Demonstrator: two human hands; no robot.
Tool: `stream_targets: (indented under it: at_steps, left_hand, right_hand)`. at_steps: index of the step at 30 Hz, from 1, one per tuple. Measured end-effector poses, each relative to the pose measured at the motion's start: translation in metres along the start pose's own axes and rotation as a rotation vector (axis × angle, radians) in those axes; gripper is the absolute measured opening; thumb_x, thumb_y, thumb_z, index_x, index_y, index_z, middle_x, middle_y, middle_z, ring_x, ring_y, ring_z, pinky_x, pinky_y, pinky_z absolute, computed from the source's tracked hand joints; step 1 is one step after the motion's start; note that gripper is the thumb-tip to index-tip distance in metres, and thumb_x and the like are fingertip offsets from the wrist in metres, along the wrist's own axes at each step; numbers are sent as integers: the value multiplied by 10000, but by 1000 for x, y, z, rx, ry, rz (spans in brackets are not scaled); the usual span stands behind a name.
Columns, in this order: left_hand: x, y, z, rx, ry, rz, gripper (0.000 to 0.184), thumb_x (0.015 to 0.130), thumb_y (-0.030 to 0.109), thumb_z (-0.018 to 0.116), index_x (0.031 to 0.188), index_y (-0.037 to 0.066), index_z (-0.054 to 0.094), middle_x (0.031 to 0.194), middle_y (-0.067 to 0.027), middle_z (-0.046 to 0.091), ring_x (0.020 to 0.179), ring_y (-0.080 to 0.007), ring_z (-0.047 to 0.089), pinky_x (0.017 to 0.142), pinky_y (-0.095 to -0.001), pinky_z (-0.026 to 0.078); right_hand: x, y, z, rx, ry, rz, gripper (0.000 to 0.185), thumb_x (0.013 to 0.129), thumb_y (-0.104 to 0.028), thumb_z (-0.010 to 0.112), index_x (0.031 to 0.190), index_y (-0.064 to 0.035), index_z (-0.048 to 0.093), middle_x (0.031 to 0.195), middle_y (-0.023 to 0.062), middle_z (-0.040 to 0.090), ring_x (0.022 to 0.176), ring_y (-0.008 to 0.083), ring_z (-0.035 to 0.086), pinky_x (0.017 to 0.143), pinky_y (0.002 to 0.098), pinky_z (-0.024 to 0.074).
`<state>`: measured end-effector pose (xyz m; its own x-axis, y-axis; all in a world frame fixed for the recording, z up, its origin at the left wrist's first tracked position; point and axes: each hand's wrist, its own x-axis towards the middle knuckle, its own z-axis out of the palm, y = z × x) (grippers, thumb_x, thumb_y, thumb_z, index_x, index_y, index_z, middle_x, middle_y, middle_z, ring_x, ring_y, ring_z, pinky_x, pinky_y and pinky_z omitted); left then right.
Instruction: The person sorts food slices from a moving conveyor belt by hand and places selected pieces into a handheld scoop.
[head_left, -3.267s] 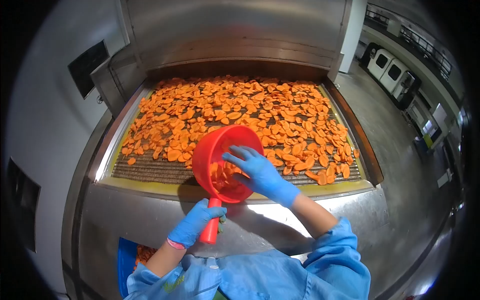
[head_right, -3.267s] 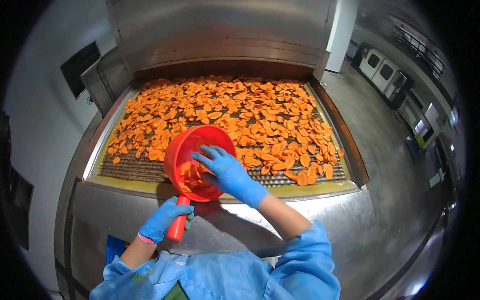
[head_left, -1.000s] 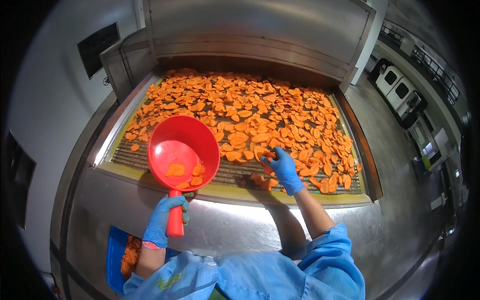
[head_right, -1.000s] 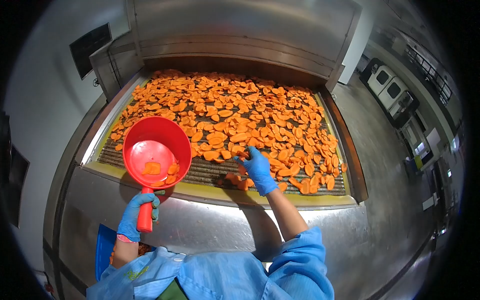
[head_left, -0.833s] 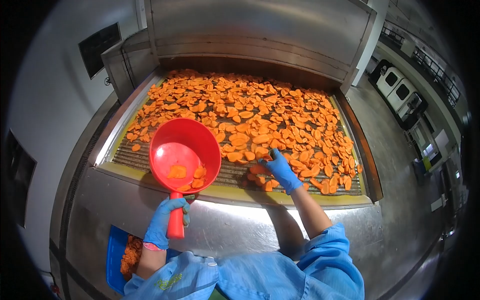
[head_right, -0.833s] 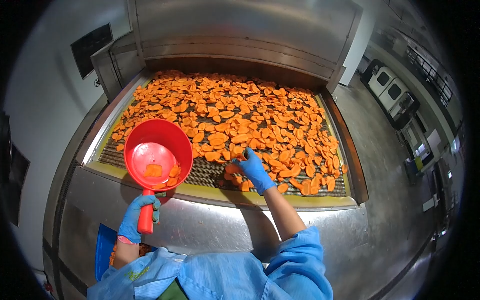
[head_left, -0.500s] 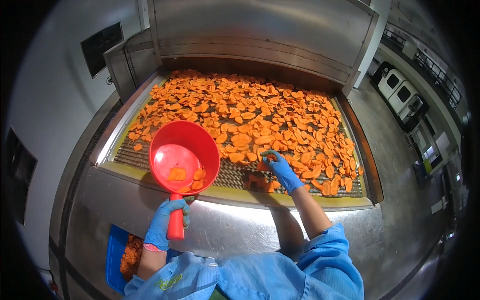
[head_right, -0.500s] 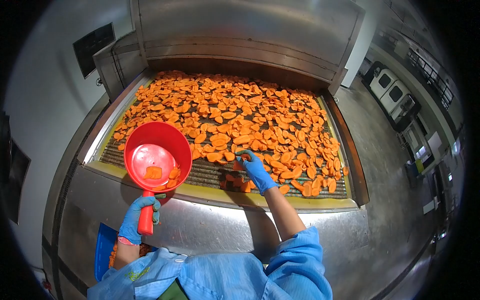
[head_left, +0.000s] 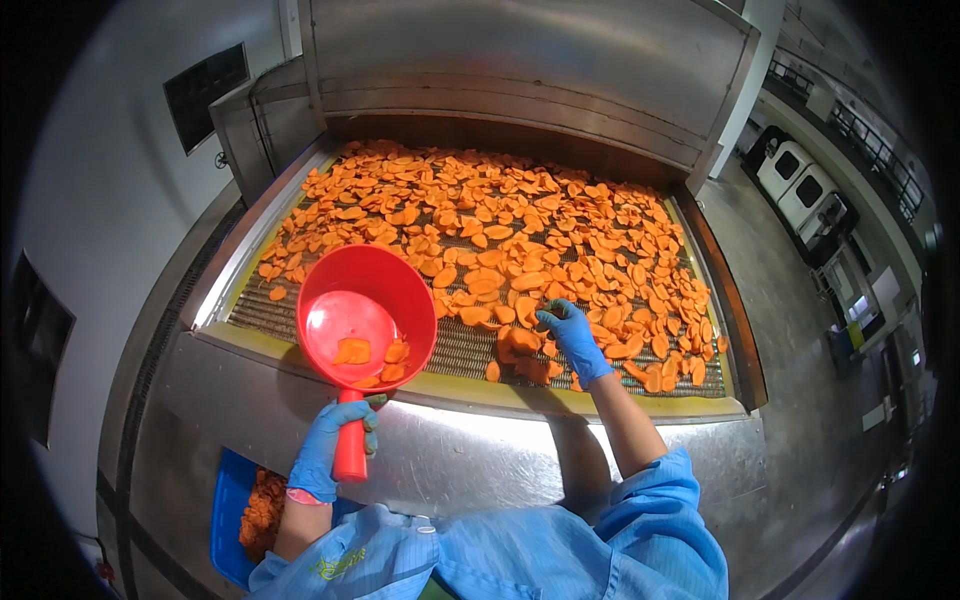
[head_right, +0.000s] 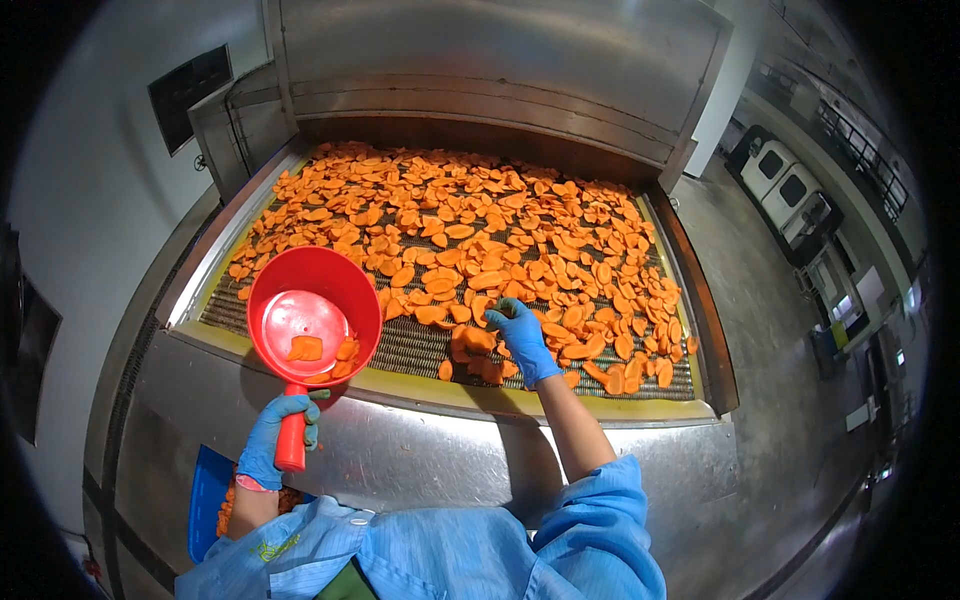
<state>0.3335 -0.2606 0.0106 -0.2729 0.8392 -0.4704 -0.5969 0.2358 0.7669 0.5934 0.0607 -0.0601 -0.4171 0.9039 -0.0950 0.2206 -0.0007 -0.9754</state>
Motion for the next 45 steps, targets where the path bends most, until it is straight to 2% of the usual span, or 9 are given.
stream_targets:
  at_steps: [9, 15, 17, 22, 27, 32, 37, 38, 45]
  left_hand:
    - [0, -6, -5, 16, 45, 12, 434, 831, 220, 619, 1176, -32, 545, 736, -33, 589, 500, -139, 563, 474, -272, 503]
    - [-10, 1, -10, -51, 11, 31, 318, 795, 204, 666, 1035, 20, 567, 743, -60, 601, 524, -171, 584, 498, -299, 515]
    - [-14, 3, -9, -68, 24, 21, 309, 797, 205, 664, 1026, 22, 565, 744, -58, 599, 525, -168, 583, 506, -301, 519]
    - [-17, 0, -15, -66, 78, 20, 324, 801, 214, 656, 1041, 15, 565, 750, -53, 593, 526, -161, 576, 526, -302, 527]
    - [-21, 2, -14, -76, 78, 60, 306, 798, 208, 657, 1020, 19, 562, 753, -55, 593, 524, -159, 573, 524, -299, 526]
    - [-20, 2, -25, -77, 59, 43, 432, 842, 227, 611, 1185, -22, 528, 741, -32, 584, 507, -140, 565, 479, -271, 500]
    - [-18, 3, -28, -110, 19, 54, 399, 839, 204, 601, 1161, -28, 556, 741, -36, 576, 517, -146, 564, 505, -264, 495]
    - [-16, 1, -30, -116, 1, 57, 408, 840, 209, 607, 1165, -30, 550, 744, -36, 578, 513, -146, 563, 504, -266, 495]
    - [-19, 2, -26, -119, -18, 20, 407, 844, 204, 605, 1173, -27, 542, 747, -39, 579, 513, -147, 565, 507, -273, 498]
  right_hand:
    - [6, -4, 44, -97, -206, -185, 401, 881, -1, 542, 1271, -90, 548, 1149, 34, 598, 1017, 137, 552, 809, 250, 463]
    - [-8, -42, 70, -227, -228, -143, 445, 945, -171, 578, 1376, -148, 470, 1171, 122, 646, 1030, 226, 631, 855, 304, 493]
    - [-5, -34, 81, -448, -183, -393, 508, 967, -224, 524, 1444, -169, 357, 1267, 168, 588, 1140, 311, 585, 937, 368, 458]
    - [3, -29, 88, -293, -396, -245, 664, 919, -100, 574, 1492, -197, 253, 1477, 154, 361, 1362, 260, 352, 1067, 354, 367]
    - [3, -28, 82, -345, -404, -319, 678, 863, -240, 671, 1457, -190, 347, 1426, 137, 448, 1291, 295, 455, 1023, 343, 400]
    - [19, -7, 37, -637, 122, -405, 183, 858, -190, 641, 1015, -121, 703, 929, 127, 695, 836, 282, 678, 725, 346, 533]
    - [-9, 7, 14, -1014, -165, -175, 272, 781, -286, 690, 1010, -138, 702, 880, 121, 693, 833, 305, 665, 717, 408, 523]
    - [-10, 22, 15, -1145, -133, -327, 297, 779, -321, 683, 1023, -152, 702, 949, 123, 684, 869, 308, 657, 731, 406, 522]
    - [-2, 55, 18, -986, -4, -280, 282, 801, -315, 677, 1034, -158, 701, 934, 132, 666, 886, 341, 638, 773, 413, 510]
